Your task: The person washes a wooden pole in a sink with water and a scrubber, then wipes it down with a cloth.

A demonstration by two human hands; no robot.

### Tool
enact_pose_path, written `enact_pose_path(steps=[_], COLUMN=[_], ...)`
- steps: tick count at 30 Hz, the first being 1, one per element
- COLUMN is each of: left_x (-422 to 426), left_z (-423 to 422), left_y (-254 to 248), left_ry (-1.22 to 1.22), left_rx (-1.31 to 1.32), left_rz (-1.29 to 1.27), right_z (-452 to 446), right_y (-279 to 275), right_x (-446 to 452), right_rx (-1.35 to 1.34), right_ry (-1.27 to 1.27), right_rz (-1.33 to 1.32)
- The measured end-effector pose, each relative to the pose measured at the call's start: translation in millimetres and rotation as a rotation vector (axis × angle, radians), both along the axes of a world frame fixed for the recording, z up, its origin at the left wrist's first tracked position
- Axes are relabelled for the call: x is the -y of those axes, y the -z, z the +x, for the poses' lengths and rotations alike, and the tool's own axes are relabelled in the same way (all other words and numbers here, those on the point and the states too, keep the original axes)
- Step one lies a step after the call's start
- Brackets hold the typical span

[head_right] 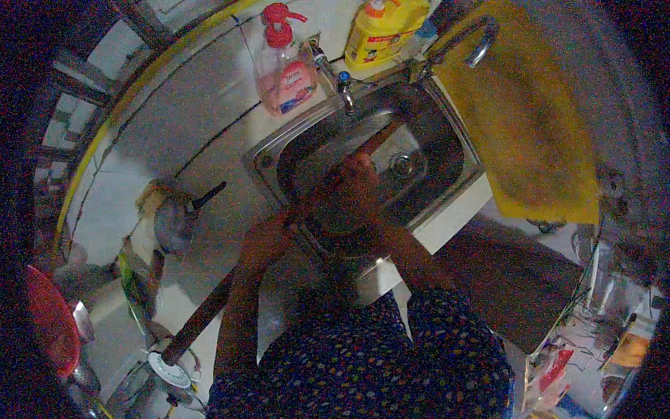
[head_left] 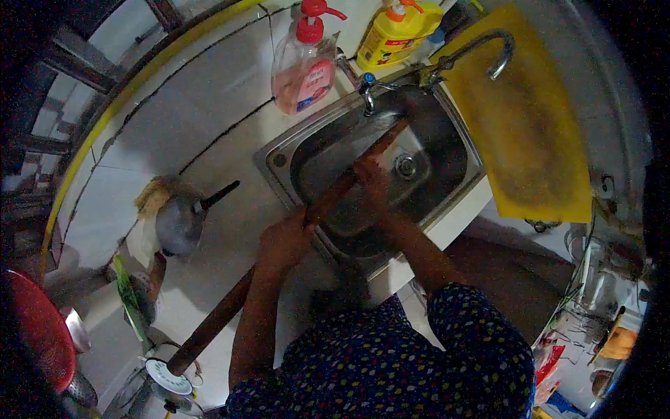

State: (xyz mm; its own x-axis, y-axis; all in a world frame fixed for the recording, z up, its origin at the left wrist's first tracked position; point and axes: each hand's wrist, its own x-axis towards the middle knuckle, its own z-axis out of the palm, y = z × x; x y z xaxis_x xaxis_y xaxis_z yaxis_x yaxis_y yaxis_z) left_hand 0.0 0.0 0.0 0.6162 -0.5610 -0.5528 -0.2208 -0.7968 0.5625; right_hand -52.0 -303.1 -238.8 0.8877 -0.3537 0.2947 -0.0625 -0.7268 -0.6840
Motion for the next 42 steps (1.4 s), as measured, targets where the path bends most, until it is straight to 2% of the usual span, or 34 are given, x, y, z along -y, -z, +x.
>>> enact_pose_path(steps=[1,3,4,5,7,8,9,11,12,15,17,18,20,21,23,24,25,27,28,30,32,33,39,41,42], left_x=[-0.1,-7.5,-0.8,1.9,5.5,5.7,5.9,6.2,4.7,3.5,4.1,4.0,4.5,4.6,4.8,4.9,4.7,3.4,2.4,0.3,-4.6,-5.5,0.6,0.1,-0.8], left_z=[-0.9,2.7,0.1,0.4,1.5,2.4,3.3,4.1,2.5,-1.0,-0.6,-1.0,-2.2,-2.9,-4.9,-4.5,-3.6,-3.5,-4.3,-7.8,-14.2,-13.6,-2.4,-4.5,-7.1], left_y=[-4.4,-13.3,-14.9,-11.5,-1.0,-0.7,-0.6,-14.0,-13.4,-10.4,-7.4,-7.7,-8.9,-8.1,-5.8,-8.0,-11.9,-11.5,-5.8,7.5,19.7,20.6,-3.5,-7.8,-4.9], left_ry=[0.002,-0.005,-0.007,-0.011,0.012,0.023,0.034,0.026,0.024,0.025,0.032,0.027,0.039,0.038,0.05,0.049,0.025,-0.003,0.002,0.005,0.008,0.003,-0.013,-0.064,-0.082], left_rx=[0.02,0.054,0.063,0.07,0.043,0.027,0.011,-0.037,-0.041,0.006,-0.024,-0.024,0.042,0.044,0.04,0.041,0.026,0.01,0.038,0.058,0.211,0.205,0.009,0.013,0.013], left_rz=[0.006,0.056,0.052,0.054,0.093,0.115,0.137,0.12,0.124,0.059,0.072,0.066,0.074,0.068,0.094,0.091,0.067,0.046,0.047,0.053,-0.079,-0.078,-0.14,-0.016,0.027], right_z=[12.8,23.4,23.6,27.0,47.7,56.6,68.3,85.7,87.0,86.6,86.3,86.8,88.0,88.0,88.1,94.0,102.5,110.4,112.8,109.5,101.1,92.3,-3.1,-8.9,-12.2], right_y=[-2.9,-9.7,-39.7,-29.7,-14.4,-12.7,-21.1,-50.9,-51.1,-52.2,-22.3,-25.9,-34.7,-35.6,-35.7,-36.4,-36.1,-45.0,-51.3,-67.0,-97.1,-111.8,-205.7,-208.0,-169.3], right_x=[21.3,28.8,45.4,68.0,117.5,134.4,133.5,127.7,123.4,116.9,134.2,130.0,113.2,107.9,96.2,85.4,72.9,62.4,58.9,48.5,24.4,12.3,-133.2,-145.0,-131.0], right_rx=[-0.135,-0.224,-0.183,-0.154,-0.189,-0.259,-0.257,-0.695,-0.7,-0.687,-0.673,-0.67,-0.815,-0.812,-0.464,-0.464,-0.348,-0.23,-0.282,-0.335,-0.299,-0.295,-0.347,-0.301,-0.187], right_ry=[0.112,0.212,0.211,0.238,0.27,0.275,0.27,0.338,0.334,0.532,0.34,0.337,0.109,0.111,-0.233,-0.233,-0.26,-0.287,-0.185,-0.066,-0.121,-0.164,-0.487,-0.488,-0.456], right_rz=[0.254,0.257,-0.05,-0.111,0.047,0.256,0.263,-0.349,-0.346,-0.162,-0.433,-0.44,-0.437,-0.444,-0.212,-0.215,0.045,0.307,0.785,1.267,0.702,0.504,-0.076,-0.154,-0.228])
